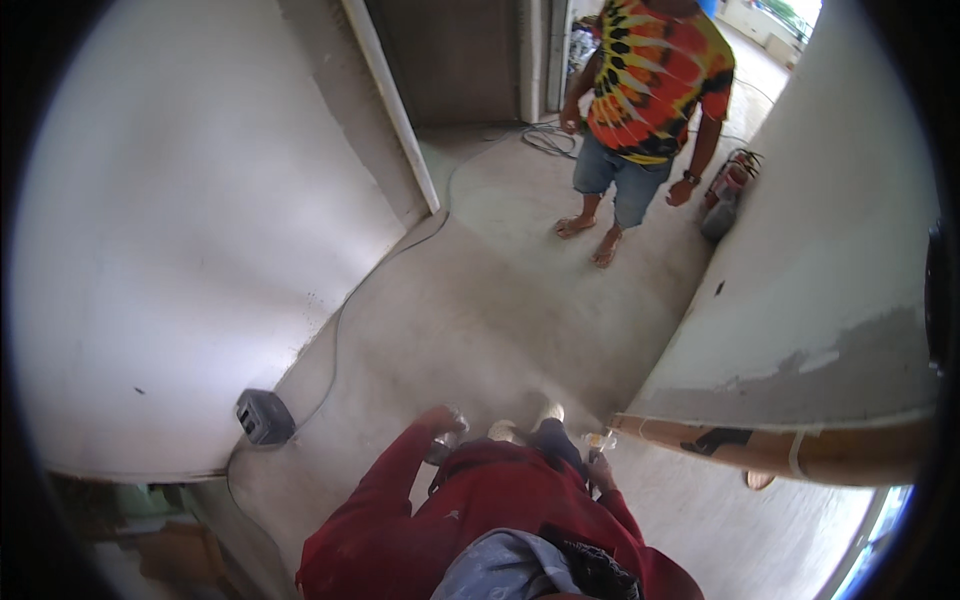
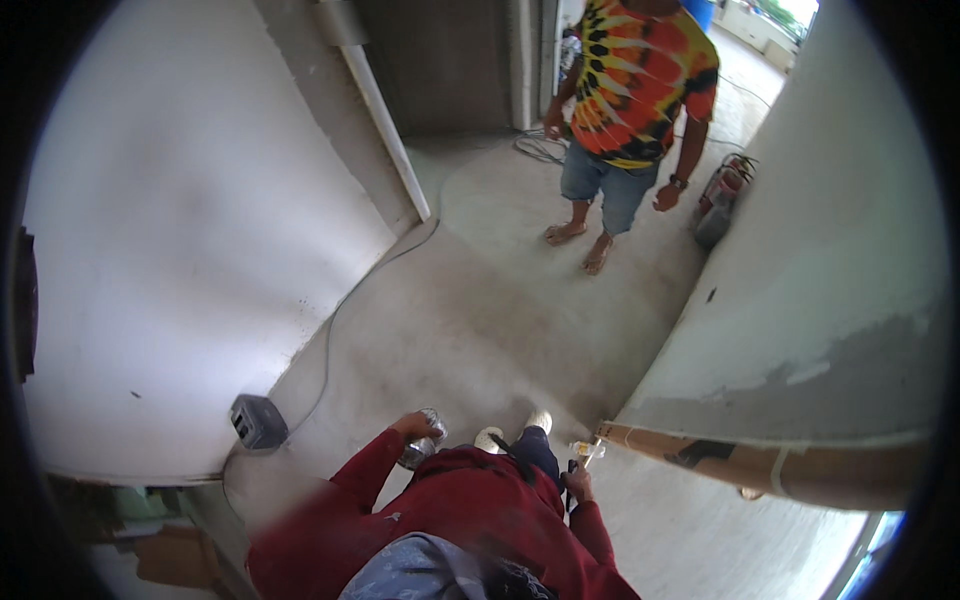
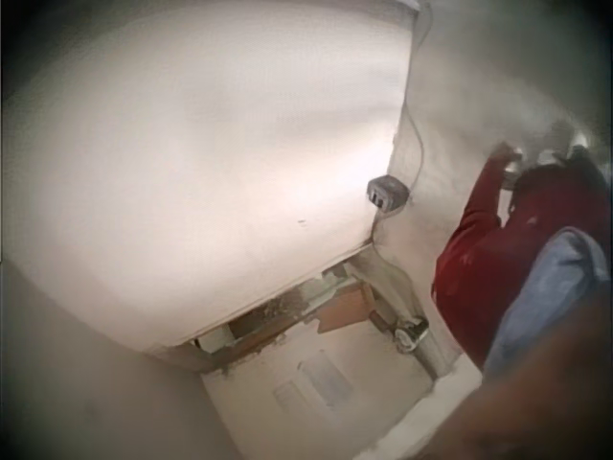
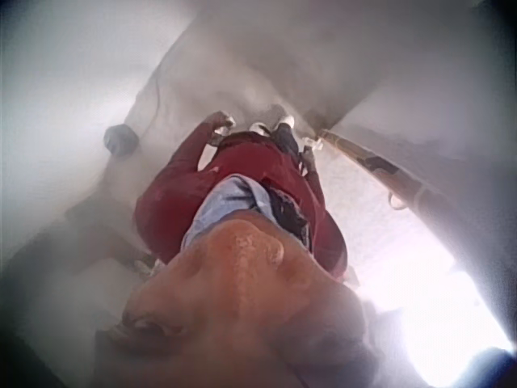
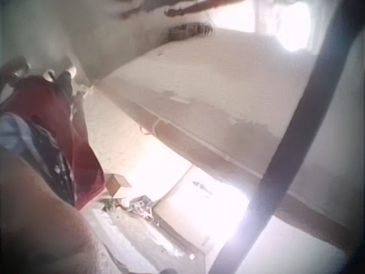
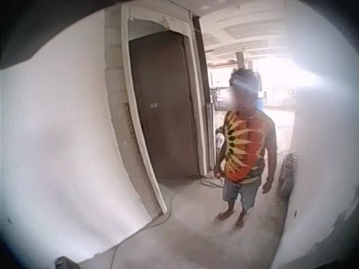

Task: The person opens a cardboard box, places bubble wrap and a small item inside, then closes and tapes the box. They move the sealed box aside and later walk through the room carrying a water bottle and phone.

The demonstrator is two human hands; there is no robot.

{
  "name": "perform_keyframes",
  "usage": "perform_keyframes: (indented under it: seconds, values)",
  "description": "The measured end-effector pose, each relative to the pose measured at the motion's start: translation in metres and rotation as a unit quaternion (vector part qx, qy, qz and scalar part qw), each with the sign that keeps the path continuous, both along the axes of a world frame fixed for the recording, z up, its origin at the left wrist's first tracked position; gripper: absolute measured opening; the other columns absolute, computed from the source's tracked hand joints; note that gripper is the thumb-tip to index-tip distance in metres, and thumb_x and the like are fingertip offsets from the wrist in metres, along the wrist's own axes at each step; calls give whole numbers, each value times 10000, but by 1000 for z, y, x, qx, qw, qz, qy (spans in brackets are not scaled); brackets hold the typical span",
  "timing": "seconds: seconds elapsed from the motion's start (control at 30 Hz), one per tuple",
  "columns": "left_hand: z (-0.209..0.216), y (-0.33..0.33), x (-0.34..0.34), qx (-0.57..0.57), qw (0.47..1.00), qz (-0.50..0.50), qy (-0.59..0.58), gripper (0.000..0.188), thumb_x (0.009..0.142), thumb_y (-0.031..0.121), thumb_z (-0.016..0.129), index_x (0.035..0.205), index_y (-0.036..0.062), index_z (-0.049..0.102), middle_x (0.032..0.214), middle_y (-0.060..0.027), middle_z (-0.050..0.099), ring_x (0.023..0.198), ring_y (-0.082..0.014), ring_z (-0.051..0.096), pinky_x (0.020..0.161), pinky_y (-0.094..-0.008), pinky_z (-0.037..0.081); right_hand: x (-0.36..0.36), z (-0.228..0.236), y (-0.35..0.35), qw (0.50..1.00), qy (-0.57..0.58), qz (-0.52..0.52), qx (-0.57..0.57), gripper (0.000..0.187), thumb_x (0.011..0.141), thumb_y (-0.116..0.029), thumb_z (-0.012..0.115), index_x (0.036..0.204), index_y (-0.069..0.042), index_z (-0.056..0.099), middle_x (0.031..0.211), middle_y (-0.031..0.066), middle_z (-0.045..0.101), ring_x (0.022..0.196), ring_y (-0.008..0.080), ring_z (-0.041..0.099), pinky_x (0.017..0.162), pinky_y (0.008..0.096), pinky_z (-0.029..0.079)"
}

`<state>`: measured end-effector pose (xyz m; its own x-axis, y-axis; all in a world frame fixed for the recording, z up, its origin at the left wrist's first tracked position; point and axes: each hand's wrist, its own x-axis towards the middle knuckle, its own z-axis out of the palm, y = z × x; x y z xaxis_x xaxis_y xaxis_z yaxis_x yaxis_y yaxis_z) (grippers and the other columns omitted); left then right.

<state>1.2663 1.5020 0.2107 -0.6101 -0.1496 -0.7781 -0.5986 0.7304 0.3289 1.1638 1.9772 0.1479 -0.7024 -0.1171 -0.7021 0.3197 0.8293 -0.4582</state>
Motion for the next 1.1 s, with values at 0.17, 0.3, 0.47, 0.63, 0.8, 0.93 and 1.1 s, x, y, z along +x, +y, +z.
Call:
perform_keyframes:
  seconds: [0.17, 0.3, 0.47, 0.63, 0.8, 0.93, 1.1]
  values:
    - [-28, 6, 95, 8, 976, 217, -7, 685, 697, 578, 680, 985, -43, 671, 1050, -255, 649, 1000, -369, 628, 872, -426, 484, -99, 30, -55, 992, -46, 110, -36, 549, 677, -241, 649, 1152, 21, 562, 1021, 171, 662, 933, 277, 633, 781, 379, 487]
    - [-27, 55, 108, 7, 940, 338, -53, 632, 707, 581, 658, 921, -12, 692, 957, -238, 672, 915, -349, 653, 825, -435, 492, -189, -15, -45, 974, -52, 217, 31, 548, 695, -202, 613, 1197, 14, 572, 1094, 235, 642, 1045, 364, 617, 873, 377, 473]
    - [-77, 133, 100, 19, 908, 416, 38, 512, 807, 506, 593, 891, 10, 689, 900, -234, 666, 781, -339, 639, 708, -458, 471, -283, -27, -116, 935, -87, 341, 36, 697, 681, -199, 603, 1334, -9, 447, 1077, 230, 625, 968, 349, 616, 839, 397, 484]
    - [-101, 191, 95, 7, 794, 600, 99, 538, 841, 518, 554, 896, -2, 679, 895, -249, 659, 790, -354, 632, 714, -450, 470, -330, -2, -219, 894, -63, 440, 56, 715, 655, -186, 613, 1330, -12, 452, 1074, 207, 624, 951, 316, 619, 821, 389, 485]
    - [-71, 172, 63, -29, 741, 670, -15, 733, 824, 616, 505, 1054, -65, 648, 1141, -283, 604, 1094, -402, 574, 929, -439, 444, -352, -1, -325, 884, -47, 465, 16, 696, 668, -166, 607, 1319, 18, 440, 1009, 185, 623, 908, 294, 619, 814, 395, 494]
    - [-26, 112, 42, 12, 734, 679, -10, 623, 813, 523, 562, 1015, -58, 658, 1117, -274, 615, 1055, -392, 593, 897, -442, 458, -323, 38, -387, 894, -80, 440, 20, 671, 696, -156, 598, 1319, 35, 436, 1044, 211, 630, 950, 316, 623, 854, 383, 486]
    - [33, -24, 8, -72, 710, 700, 34, 529, 794, 412, 610, 1065, -42, 609, 1071, -263, 632, 984, -381, 631, 842, -449, 494, -317, 27, -448, 783, 42, 614, -90, 640, 716, -167, 611, 1308, 15, 451, 1192, 252, 582, 1118, 375, 572, 953, 388, 439]
